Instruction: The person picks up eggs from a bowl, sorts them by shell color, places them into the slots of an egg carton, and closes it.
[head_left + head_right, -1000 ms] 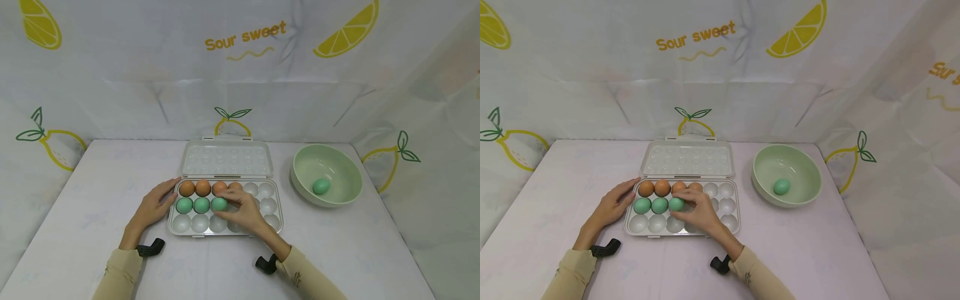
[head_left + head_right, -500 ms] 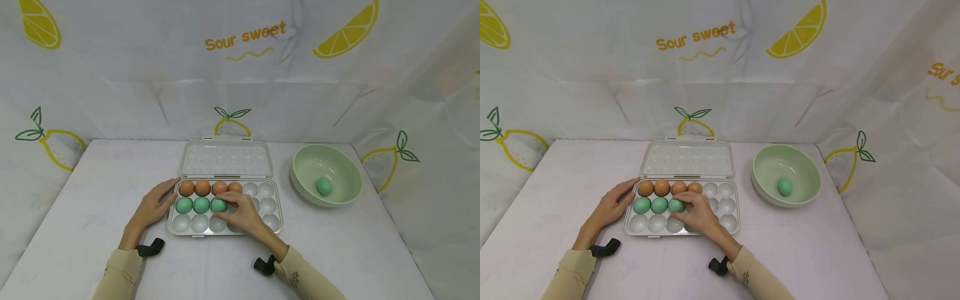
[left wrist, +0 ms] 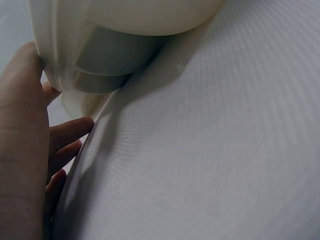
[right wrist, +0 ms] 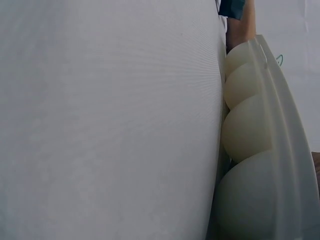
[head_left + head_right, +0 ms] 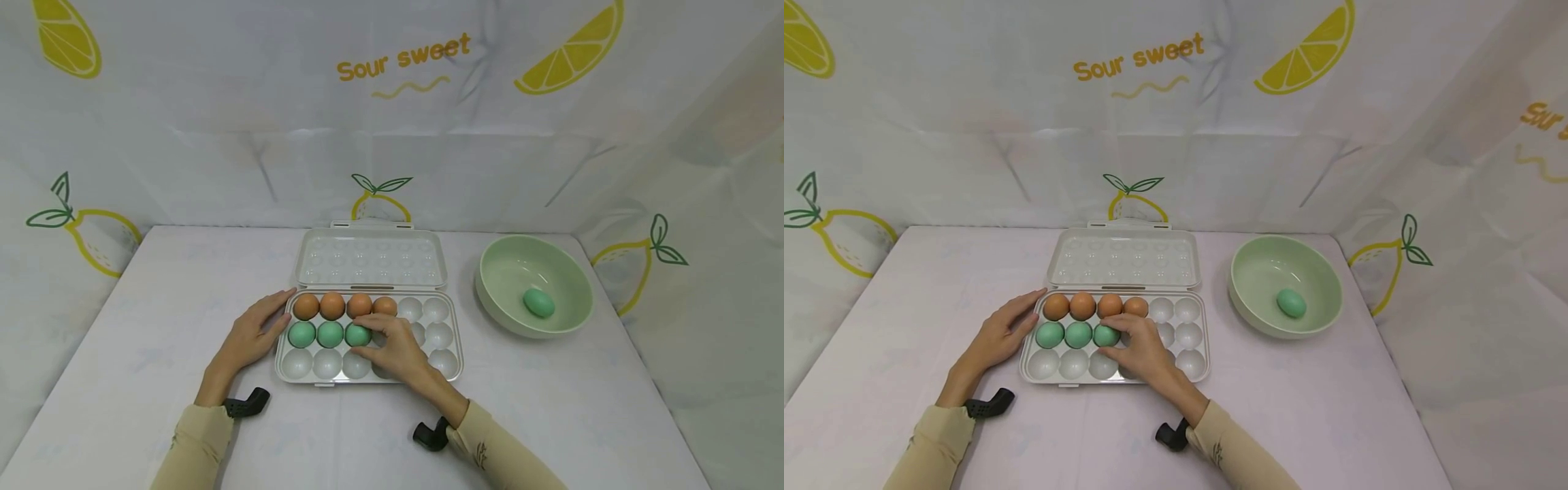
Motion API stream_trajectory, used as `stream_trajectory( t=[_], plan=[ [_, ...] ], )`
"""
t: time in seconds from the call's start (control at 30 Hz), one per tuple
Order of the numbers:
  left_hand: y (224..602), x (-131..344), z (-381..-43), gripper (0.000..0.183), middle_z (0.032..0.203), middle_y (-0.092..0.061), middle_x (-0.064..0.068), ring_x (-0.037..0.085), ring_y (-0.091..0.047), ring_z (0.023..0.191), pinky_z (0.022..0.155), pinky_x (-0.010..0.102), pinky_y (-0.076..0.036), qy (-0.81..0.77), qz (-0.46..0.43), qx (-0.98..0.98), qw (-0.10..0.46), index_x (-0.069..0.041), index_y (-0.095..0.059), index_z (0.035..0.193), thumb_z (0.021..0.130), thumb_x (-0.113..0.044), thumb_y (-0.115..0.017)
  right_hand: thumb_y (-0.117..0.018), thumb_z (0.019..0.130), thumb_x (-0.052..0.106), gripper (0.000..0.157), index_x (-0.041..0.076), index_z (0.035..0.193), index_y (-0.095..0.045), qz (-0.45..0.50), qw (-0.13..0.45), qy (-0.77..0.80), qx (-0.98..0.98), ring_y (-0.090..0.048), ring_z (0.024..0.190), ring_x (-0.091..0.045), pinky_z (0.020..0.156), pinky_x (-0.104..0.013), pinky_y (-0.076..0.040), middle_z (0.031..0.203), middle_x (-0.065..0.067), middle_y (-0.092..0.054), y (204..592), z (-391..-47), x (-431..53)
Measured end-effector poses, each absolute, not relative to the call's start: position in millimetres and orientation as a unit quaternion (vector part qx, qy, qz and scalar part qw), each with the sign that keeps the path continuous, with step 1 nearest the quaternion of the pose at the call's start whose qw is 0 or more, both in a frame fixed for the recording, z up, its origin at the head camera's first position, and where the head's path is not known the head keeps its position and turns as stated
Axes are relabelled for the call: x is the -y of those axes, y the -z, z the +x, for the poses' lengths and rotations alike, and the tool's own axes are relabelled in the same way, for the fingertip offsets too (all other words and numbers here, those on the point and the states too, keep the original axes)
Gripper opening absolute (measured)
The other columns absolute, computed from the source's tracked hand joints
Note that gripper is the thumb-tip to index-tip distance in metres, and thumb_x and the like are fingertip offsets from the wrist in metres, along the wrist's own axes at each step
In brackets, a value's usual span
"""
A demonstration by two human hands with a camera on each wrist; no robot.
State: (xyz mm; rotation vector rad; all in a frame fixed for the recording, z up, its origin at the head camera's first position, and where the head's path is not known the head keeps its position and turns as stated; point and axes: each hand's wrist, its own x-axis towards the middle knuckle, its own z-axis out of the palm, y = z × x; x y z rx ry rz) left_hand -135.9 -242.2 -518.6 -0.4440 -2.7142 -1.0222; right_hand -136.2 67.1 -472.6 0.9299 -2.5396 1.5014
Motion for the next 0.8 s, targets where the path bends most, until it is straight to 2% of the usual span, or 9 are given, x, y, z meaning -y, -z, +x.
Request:
stream_trajectory(
  t=[0.2, 0.4, 0.57, 0.67, 0.8],
  plan=[
    [518, 242, -136, 0.052, 0.150, -0.057, 0.019, 0.043, -0.051, 0.140, 0.116, 0.063, -0.040, 0.346, -0.153, 0.920, 0.104, -0.019, -0.053, 0.151, 0.100, -0.021, -0.064, -0.091, 0.073, 0.006, 0.045, -0.001, 0.115, -0.076, 0.300, 0.025, -0.490, 0.818, -0.073, 0.113, -0.027, 0.100, -0.032, -0.060, 0.113, -0.013, -0.078, 473, -137, -68],
    [518, 241, -136, 0.051, 0.149, -0.057, 0.020, 0.045, -0.051, 0.139, 0.115, 0.064, -0.040, 0.348, -0.152, 0.918, 0.110, -0.017, -0.054, 0.150, 0.100, -0.020, -0.063, -0.090, 0.077, 0.015, 0.051, 0.002, 0.123, -0.074, 0.261, 0.012, -0.503, 0.824, -0.071, 0.117, -0.021, 0.103, -0.035, -0.058, 0.120, -0.009, -0.077, 465, -137, -74],
    [517, 241, -135, 0.051, 0.149, -0.057, 0.020, 0.045, -0.051, 0.139, 0.115, 0.066, -0.040, 0.349, -0.149, 0.919, 0.103, -0.017, -0.053, 0.150, 0.100, -0.021, -0.062, -0.087, 0.078, 0.005, 0.051, -0.008, 0.124, -0.069, 0.245, 0.011, -0.571, 0.783, -0.070, 0.118, -0.035, 0.104, -0.040, -0.058, 0.123, -0.023, -0.073, 453, -142, -89],
    [516, 241, -135, 0.051, 0.150, -0.056, 0.020, 0.045, -0.051, 0.139, 0.114, 0.066, -0.040, 0.347, -0.147, 0.921, 0.098, -0.019, -0.053, 0.150, 0.101, -0.023, -0.062, -0.086, 0.078, 0.000, 0.050, -0.011, 0.124, -0.068, 0.232, 0.031, -0.591, 0.772, -0.069, 0.119, -0.040, 0.102, -0.036, -0.057, 0.124, -0.027, -0.071, 444, -149, -102],
    [518, 242, -135, 0.051, 0.151, -0.056, 0.020, 0.044, -0.050, 0.140, 0.115, 0.065, -0.040, 0.344, -0.142, 0.923, 0.093, -0.019, -0.052, 0.151, 0.101, -0.024, -0.062, -0.086, 0.078, -0.001, 0.050, -0.008, 0.125, -0.069, 0.195, 0.057, -0.591, 0.781, -0.067, 0.123, -0.038, 0.102, -0.027, -0.056, 0.126, -0.024, -0.071, 433, -163, -125]
  ],
)
